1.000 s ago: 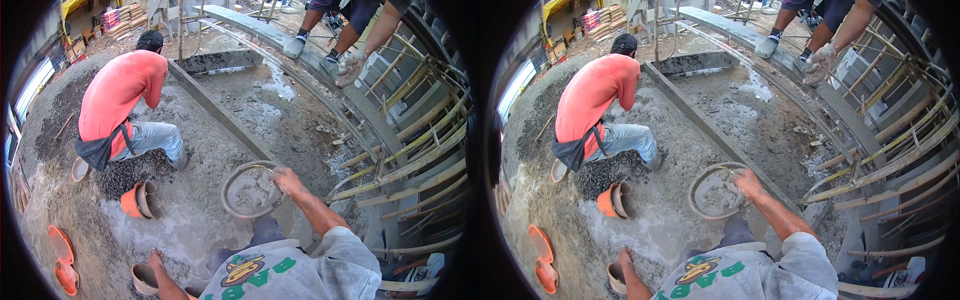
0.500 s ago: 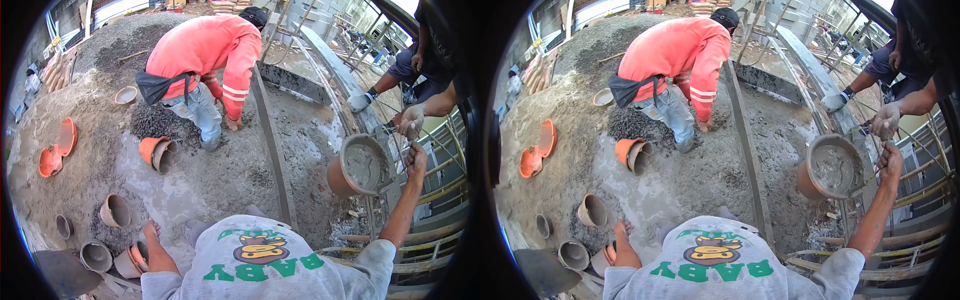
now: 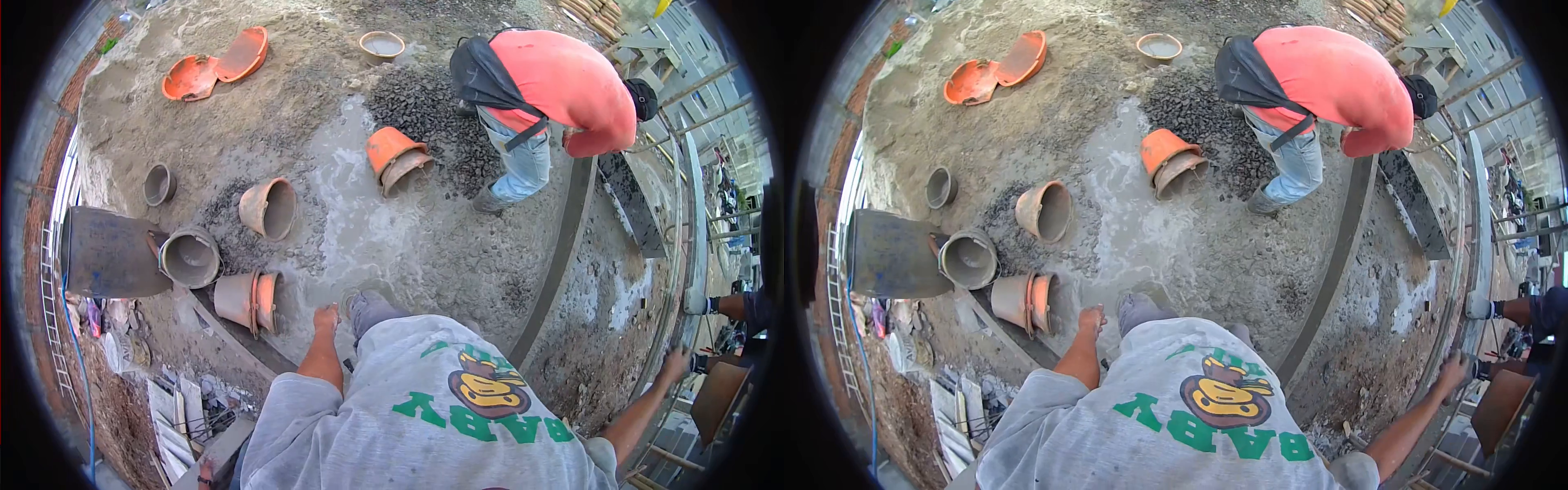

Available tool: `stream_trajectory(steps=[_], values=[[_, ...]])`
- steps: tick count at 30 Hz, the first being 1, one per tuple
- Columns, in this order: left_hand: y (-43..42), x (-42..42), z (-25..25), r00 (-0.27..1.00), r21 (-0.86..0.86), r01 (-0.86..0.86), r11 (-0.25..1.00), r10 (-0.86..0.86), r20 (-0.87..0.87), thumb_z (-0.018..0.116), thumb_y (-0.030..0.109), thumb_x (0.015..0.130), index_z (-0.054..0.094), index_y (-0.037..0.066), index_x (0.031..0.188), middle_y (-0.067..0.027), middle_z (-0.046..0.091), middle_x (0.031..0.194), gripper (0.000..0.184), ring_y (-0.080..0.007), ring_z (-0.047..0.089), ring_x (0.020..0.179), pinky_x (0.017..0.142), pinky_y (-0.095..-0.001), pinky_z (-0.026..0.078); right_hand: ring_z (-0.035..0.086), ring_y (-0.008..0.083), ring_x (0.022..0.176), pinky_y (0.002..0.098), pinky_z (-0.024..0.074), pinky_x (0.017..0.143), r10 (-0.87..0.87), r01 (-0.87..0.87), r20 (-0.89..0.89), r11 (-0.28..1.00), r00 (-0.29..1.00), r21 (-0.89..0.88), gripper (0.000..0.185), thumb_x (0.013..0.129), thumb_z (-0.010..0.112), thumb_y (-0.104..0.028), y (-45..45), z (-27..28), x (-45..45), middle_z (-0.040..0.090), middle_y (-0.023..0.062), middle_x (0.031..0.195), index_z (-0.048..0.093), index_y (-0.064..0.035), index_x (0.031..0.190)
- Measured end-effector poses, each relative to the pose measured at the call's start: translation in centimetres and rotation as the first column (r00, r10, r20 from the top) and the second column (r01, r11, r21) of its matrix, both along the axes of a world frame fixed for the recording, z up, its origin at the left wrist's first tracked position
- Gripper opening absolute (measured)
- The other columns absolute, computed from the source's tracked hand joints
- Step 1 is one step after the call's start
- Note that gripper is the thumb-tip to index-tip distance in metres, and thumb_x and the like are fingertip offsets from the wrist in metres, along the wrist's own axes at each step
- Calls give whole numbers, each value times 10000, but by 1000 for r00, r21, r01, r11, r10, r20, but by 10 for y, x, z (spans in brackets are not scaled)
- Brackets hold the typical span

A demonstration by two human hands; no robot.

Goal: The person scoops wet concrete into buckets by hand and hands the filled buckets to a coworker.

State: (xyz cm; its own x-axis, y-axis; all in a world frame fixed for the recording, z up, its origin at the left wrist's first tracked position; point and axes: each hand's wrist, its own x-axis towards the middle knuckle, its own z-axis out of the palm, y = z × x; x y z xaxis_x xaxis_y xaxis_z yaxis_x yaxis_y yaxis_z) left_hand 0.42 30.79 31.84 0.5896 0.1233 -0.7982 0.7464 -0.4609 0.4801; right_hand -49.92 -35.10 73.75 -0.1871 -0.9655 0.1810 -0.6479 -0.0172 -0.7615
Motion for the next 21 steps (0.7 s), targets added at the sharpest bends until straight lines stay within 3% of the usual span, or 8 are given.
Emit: stream_trajectory(steps=[3, 5, 7, 8, 12, 16, 19, 21], values=[[30, 40, -78, 989, 19, 106, 994, -107, 101, 562, 286, 863, 588, -3, 974, -27, 558, 689, 310, -131, 551, 583, 447, -271, 398, 487, 125, 462, 283, 373, 363, 130, -172, 115, 650, 985, 740, 156, 843, 542, -167, 77, -189, 117, 532, 30, 665, 521, -90, 977], [28, 66, -85, 985, -2, 82, 997, -81, 152, 568, 298, 843, 622, -17, 932, -67, 580, 666, 331, -147, 556, 565, 503, -295, 428, 594, 215, 559, 317, 469, 438, 491, -104, -28, 240, 871, 965, 364, 795, 609, -155, 148, -271, 218, 613, 109, 772, 539, -58, 1139], [15, 116, -33, 989, -43, 17, 999, -11, 149, 574, 320, 824, 641, -27, 887, -105, 598, 665, 359, -165, 565, 563, 558, -314, 444, 621, 207, 707, 347, 505, 576, 778, -77, -78, 160, 623, 984, 364, 775, 633, -190, 212, -349, 322, 626, 98, 863, 574, -49, 1106], [15, 140, -34, 990, -56, -7, 998, 15, 141, 578, 327, 824, 630, -35, 880, -104, 596, 683, 370, -165, 567, 579, 564, -311, 442, 623, 205, 780, 361, 500, 625, 669, -70, -8, 89, 744, 994, 401, 782, 626, -210, 242, -368, 387, 616, 98, 952, 555, -64, 1148], [43, 203, -79, 985, -7, 40, 999, -38, 166, 567, 303, 851, 596, -48, 923, -89, 596, 742, 360, -139, 572, 651, 608, -276, 447, 529, 317, 1048, 388, 443, 853, 827, -250, -258, 423, 499, 871, 535, 755, 593, -273, 246, -555, 535, 547, 197, 1145, 479, 1, 1200], [65, 204, -120, 991, -57, -67, 996, 73, 111, 536, 273, 887, 587, -36, 933, -81, 599, 811, 316, -136, 573, 732, 647, -269, 460, 435, 418, 1126, 404, 346, 982, 635, -363, -354, 721, 686, 590, 638, 664, 591, -286, 184, -653, 665, 437, 304, 1212, 438, 98, 1149], [107, 158, -177, 995, -31, -79, 996, 81, 57, 540, 246, 889, 582, -33, 962, -83, 602, 824, 291, -137, 573, 733, 666, -267, 473, 536, 335, 993, 399, 393, 910, 412, -285, -189, 833, 891, 474, 510, 740, 618, -318, 155, -697, 706, 544, 206, 1072, 498, 77, 1040], [112, 133, -196, 994, 16, -108, 994, 108, -6, 550, 294, 881, 583, 11, 955, -47, 604, 821, 295, -96, 555, 693, 601, -231, 422, 566, 267, 841, 348, 430, 812, 455, -480, 271, 445, 848, 756, 357, 775, 615, -276, 160, -696, 703, 579, 140, 876, 542, 37, 931]])
